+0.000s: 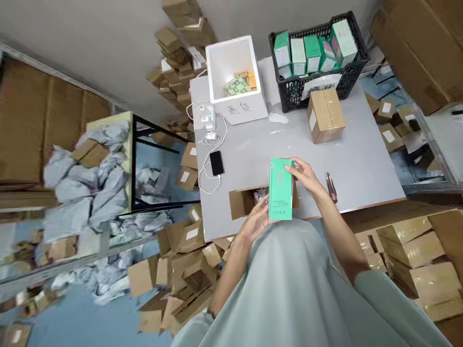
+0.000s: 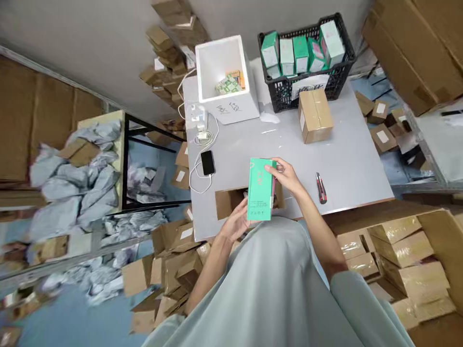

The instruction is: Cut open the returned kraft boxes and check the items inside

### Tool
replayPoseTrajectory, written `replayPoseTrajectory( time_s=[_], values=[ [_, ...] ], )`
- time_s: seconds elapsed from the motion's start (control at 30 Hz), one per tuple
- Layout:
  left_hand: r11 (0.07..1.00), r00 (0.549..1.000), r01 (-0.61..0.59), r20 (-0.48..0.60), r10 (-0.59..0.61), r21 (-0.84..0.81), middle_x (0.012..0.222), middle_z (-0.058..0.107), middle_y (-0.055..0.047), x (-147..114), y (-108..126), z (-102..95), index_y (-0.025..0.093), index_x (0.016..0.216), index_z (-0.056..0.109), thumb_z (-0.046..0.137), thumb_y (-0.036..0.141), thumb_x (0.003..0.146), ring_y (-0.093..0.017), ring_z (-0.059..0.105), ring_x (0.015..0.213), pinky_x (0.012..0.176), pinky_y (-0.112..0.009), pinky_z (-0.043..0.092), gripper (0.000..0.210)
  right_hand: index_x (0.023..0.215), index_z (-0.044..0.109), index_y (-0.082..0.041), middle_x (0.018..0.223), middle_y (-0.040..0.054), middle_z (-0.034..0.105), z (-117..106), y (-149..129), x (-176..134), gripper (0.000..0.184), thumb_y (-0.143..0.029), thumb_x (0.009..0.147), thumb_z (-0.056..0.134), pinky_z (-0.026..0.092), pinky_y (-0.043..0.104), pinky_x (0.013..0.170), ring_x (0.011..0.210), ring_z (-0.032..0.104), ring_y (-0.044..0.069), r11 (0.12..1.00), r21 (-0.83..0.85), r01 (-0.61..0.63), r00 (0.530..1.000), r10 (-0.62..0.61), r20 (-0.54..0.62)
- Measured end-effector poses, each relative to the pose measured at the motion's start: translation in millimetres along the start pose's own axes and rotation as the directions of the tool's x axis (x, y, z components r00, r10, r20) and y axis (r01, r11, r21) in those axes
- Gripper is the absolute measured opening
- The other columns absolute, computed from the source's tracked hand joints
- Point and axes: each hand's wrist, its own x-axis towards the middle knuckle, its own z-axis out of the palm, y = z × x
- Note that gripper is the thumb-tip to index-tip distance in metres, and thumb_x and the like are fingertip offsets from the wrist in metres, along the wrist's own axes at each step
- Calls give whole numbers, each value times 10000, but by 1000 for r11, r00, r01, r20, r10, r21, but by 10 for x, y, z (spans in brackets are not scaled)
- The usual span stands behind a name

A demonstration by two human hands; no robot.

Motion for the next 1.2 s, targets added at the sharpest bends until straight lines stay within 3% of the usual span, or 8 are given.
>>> replayPoseTrajectory(
  time_s=[0.17,0.33,0.43,0.6,0.77,0.87,1.03,1.2],
  values=[
    [991,998,-67,-11,69,114,1437,758,-98,248,71,249,331,1580,615,1054,376,760,-257,808,1085,937,-393,690,932,1165,764,-239,955,0,751,-242,26,72,588,-706,827,879,558,259,689,797,689,173,994,-106,16,992,-29,-122],
    [992,995,65,86,-56,-111,1385,796,-92,407,95,273,273,1437,724,989,430,836,-259,815,1096,944,-378,685,675,1395,748,-292,1423,58,757,-521,-241,160,580,-664,953,801,594,346,1057,1249,718,249,992,-28,124,991,-122,44],
    [970,986,124,135,-97,-208,1362,810,-115,486,107,315,245,1419,735,943,460,881,-272,813,1140,1001,-391,667,616,1432,729,-318,1438,46,755,-689,-306,258,592,-632,941,830,598,369,1072,1279,708,256,997,49,65,988,-71,134],
    [995,993,68,89,-74,71,1583,688,-139,668,204,628,285,1552,653,960,398,870,-364,728,1363,1174,-547,579,756,1347,744,-265,1298,74,783,-822,-211,408,591,-625,896,876,606,397,1037,1155,744,266,994,-5,107,989,-106,104],
    [910,992,-104,-26,125,402,1524,713,-137,922,378,871,269,1482,686,1078,296,641,-405,631,1469,1255,-542,495,928,1300,780,-284,1635,134,598,-852,-317,384,493,-573,916,890,541,455,1199,1513,596,331,941,-162,297,953,-282,108],
    [889,979,-172,-23,200,424,1507,720,-132,1065,545,942,265,1430,700,1069,291,632,-397,638,1457,1236,-523,511,880,1462,732,-336,1775,109,472,-857,-395,341,562,-516,951,881,426,500,1337,1646,469,337,919,-189,346,936,-325,136],
    [887,959,-242,-44,281,394,1466,738,-133,1336,839,1083,263,1386,708,1064,306,615,-399,646,1442,1181,-496,555,851,1834,246,-354,1849,99,387,-817,-240,369,1048,-531,990,842,433,510,1356,1643,494,322,964,-70,257,956,-243,164],
    [912,973,-203,-30,228,358,1461,748,-152,1652,992,1154,270,1463,679,1050,398,663,-404,700,1370,1094,-492,607,891,1800,363,-342,1728,101,572,-883,76,451,904,-572,1032,780,558,499,1238,1498,647,312,980,3,197,963,-194,187]
  ],
)
